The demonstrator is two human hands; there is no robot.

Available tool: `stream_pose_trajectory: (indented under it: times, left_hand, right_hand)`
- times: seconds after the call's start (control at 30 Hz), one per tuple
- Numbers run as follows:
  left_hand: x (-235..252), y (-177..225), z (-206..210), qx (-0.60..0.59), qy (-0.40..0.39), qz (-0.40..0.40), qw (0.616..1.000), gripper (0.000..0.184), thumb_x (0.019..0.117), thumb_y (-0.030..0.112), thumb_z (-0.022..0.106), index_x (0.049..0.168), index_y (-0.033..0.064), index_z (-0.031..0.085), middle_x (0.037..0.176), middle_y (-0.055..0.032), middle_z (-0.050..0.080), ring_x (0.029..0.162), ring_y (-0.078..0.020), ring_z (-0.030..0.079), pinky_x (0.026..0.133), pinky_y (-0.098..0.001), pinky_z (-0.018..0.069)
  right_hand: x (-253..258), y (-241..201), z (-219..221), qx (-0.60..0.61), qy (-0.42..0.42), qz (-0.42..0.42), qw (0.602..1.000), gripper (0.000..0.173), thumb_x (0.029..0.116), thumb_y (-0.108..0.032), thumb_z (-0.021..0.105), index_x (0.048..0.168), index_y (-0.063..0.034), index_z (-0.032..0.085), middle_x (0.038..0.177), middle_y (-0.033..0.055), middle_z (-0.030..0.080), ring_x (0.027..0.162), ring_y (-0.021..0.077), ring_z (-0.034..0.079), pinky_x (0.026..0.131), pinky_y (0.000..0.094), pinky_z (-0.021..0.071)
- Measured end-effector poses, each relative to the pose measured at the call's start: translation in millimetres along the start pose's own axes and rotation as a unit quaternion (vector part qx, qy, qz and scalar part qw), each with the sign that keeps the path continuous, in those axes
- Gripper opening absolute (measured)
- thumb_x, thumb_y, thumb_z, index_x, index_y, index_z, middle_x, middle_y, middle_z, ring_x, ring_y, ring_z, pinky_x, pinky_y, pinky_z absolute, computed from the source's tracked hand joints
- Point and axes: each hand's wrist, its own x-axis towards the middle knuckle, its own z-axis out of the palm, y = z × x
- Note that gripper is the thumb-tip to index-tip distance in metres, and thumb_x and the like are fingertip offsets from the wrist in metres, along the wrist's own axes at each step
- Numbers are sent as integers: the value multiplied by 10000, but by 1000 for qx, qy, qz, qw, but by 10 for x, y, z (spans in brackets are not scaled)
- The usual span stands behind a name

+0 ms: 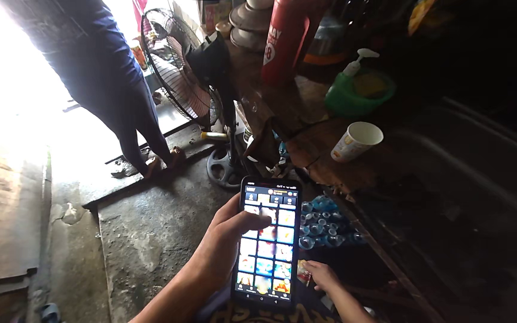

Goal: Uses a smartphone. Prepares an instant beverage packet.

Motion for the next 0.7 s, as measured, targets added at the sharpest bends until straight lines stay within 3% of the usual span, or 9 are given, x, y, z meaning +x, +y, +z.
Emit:
stream_pose_trajectory:
  times: [0.13,0.7]
  left_hand:
    - [9,-4,-20,0,-6,-7,1000,386,953,207,486,1319,133,586,1080,-129,704,905,-178,718,753,-352,613]
    - [8,-38,-35,-22,-4,-10,1000,418,942,196,511,1347,113,566,1077,-153,703,927,-196,720,786,-363,615]
  right_hand:
    - [-4,-2,1,0,0,-2,1000,333,1081,-284,521,1260,-56,686,1278,217,639,1129,361,624,900,578,499]
    - [5,5,20,2,-2,3,1000,340,1079,-282,527,1282,-55,679,1311,221,630,1165,379,617,918,595,495]
